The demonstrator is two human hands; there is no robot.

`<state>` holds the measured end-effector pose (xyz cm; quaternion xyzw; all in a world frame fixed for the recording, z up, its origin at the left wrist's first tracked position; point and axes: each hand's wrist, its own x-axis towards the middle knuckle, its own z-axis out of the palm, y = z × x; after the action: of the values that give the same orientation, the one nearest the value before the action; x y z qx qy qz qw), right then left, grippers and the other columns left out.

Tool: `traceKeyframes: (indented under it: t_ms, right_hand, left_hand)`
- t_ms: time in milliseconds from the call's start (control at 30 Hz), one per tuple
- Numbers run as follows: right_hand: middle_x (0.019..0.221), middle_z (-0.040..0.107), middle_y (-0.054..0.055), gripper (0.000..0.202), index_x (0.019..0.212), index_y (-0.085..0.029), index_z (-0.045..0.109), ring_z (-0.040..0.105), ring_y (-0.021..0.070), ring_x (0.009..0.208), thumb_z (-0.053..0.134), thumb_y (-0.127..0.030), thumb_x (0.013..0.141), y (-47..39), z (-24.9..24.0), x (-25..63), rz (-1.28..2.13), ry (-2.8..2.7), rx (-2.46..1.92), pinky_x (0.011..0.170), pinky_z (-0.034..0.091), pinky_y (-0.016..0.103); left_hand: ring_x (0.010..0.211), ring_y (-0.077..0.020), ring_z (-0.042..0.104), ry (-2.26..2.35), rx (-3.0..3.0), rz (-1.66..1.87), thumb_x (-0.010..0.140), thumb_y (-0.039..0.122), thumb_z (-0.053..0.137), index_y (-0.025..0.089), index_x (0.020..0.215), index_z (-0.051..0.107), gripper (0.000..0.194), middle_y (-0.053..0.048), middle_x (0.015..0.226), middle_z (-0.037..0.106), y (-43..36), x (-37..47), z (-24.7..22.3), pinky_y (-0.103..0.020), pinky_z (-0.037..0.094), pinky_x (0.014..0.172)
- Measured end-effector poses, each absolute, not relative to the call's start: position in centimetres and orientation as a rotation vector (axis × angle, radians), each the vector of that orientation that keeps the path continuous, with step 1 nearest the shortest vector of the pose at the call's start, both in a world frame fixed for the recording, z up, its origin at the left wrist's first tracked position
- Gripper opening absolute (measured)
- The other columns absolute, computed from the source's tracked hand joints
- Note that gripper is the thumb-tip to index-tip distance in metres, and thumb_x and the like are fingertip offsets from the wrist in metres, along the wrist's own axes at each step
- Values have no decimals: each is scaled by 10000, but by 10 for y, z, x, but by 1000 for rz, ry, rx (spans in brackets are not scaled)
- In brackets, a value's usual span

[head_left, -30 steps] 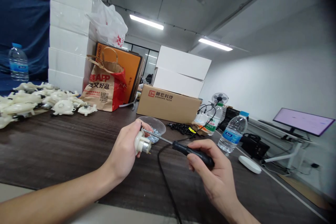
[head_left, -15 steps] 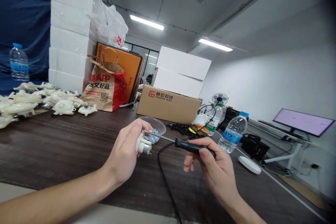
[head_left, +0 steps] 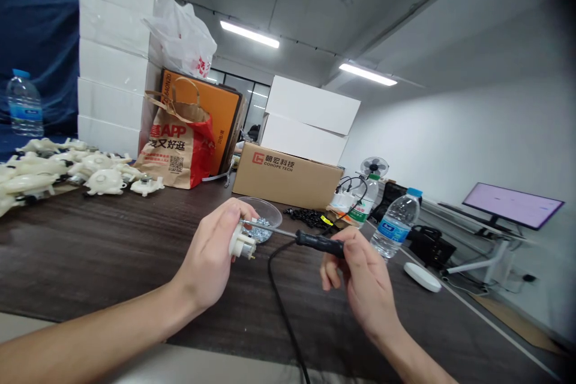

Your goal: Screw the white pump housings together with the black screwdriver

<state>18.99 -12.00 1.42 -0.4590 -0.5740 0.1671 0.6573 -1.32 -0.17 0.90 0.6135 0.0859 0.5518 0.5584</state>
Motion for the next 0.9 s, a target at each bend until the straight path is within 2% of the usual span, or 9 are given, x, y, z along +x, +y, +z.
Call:
traceKeyframes:
  t_ms: [133,200,333,400,500,567,700,833,900]
  right_hand:
    - [669,578,-30,259,1009,-237,535,544,135,599,592,-488,978,-123,16,189,471,-1332,-1020,557,459,244]
    - [633,527,-49,254,990,-234,541,504,117,560,605,-479,974,-122,16,189,442,-1324,-1012,529,446,226]
    - [544,384,-88,364,806,-214,508,321,64,399,526,-515,1010,-118,14,190,382,-1306,-1060,397,347,190]
    - [590,431,-72,349,844,-219,516,381,76,436,529,-529,1004,-118,14,190,419,-1320,-1064,425,377,200]
    - [718,538,-41,261,1021,-252,530,514,113,585,588,-503,979,-121,15,189,469,-1341,-1033,537,446,227]
    - [692,518,-49,239,979,-244,532,487,103,568,592,-475,985,-121,15,189,447,-1337,-1025,529,433,216]
    - [579,373,-83,355,820,-221,493,340,76,448,515,-517,1015,-120,15,189,445,-1327,-1052,423,354,190]
    - [768,554,-32,277,1018,-248,520,521,107,593,543,-523,997,-122,15,188,490,-1354,-1056,546,455,228]
    - [750,556,-40,253,1023,-251,521,524,103,587,573,-496,990,-123,14,188,464,-1348,-1046,544,452,219]
  left_hand:
    - [686,-116,481,146,1449,1332,1033,439,423,183,834,599,369,-27,979,614,-2,-13,10,-208,396,527]
    - [700,-115,484,145,1454,1345,1037,428,419,182,833,598,366,-27,981,615,-2,-14,10,-202,397,533]
    - [693,-112,484,171,1488,1369,1038,420,415,178,834,612,373,-32,988,622,-2,-15,11,-201,392,527]
    - [666,-109,478,186,1488,1369,1033,431,419,177,832,614,379,-34,995,626,-1,-15,11,-209,385,512]
    - [621,-103,457,200,1462,1345,1022,454,432,181,832,611,377,-29,1005,629,-1,-14,11,-222,375,497]
    - [612,-102,453,203,1452,1339,1018,462,442,185,832,610,373,-25,1009,631,-1,-14,11,-225,370,495]
    - [627,-109,464,194,1446,1359,1024,461,429,189,835,608,377,-22,1000,632,-1,-14,12,-228,373,505]
    - [631,-114,459,214,1484,1385,1030,463,421,194,837,606,379,-21,1000,638,1,-15,11,-229,374,503]
    - [637,-117,463,226,1503,1389,1032,469,415,197,843,605,383,-21,1006,640,2,-15,10,-230,376,503]
